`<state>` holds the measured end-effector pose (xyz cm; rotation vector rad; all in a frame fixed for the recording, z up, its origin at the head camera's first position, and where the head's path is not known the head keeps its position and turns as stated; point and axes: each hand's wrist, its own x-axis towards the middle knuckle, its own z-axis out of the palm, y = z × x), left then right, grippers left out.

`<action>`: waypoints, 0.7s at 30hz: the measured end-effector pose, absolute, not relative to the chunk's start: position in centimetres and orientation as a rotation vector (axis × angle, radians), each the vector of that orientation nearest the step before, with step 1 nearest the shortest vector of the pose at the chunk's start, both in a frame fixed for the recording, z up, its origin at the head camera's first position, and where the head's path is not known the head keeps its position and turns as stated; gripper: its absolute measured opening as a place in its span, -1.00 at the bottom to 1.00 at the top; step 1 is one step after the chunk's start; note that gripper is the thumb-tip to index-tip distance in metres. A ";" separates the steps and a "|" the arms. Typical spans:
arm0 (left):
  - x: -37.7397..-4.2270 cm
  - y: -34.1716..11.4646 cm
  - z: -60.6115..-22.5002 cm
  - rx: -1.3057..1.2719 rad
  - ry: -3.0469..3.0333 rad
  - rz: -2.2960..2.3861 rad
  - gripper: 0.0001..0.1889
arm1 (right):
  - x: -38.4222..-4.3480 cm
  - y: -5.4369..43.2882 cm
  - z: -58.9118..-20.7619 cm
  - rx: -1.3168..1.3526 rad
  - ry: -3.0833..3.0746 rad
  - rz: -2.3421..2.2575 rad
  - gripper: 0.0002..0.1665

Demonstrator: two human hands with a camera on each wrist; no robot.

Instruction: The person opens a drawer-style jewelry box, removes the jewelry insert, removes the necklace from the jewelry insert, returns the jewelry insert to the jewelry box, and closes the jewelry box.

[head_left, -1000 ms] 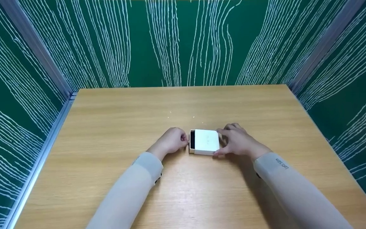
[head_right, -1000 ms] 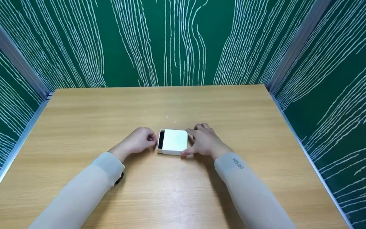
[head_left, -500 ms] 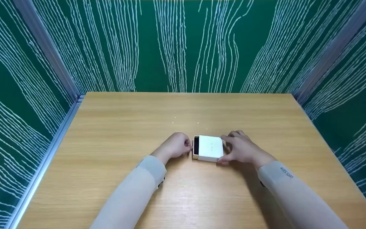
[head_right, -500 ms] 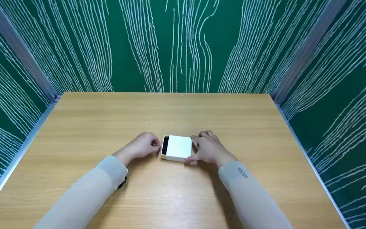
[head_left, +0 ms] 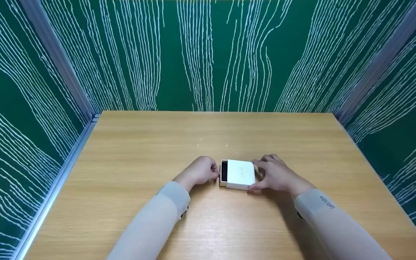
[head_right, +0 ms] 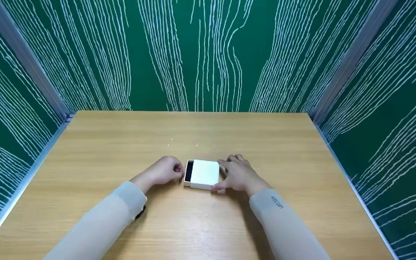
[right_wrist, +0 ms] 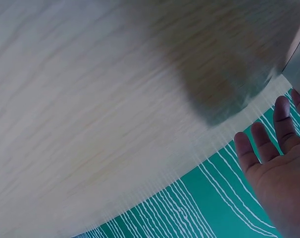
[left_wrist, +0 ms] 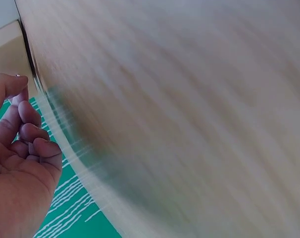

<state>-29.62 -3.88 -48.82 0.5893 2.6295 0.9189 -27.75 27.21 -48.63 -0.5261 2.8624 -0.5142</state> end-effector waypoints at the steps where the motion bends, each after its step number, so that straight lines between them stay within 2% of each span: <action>1: -29.6 -3.9 -48.8 0.589 2.631 0.915 -0.76 | -27.7 27.2 -48.6 -0.524 2.864 -0.514 0.45; 21: -29.8 -4.8 -49.1 0.579 2.642 0.911 -0.76 | -27.7 27.0 -48.7 -0.557 2.890 -0.476 0.42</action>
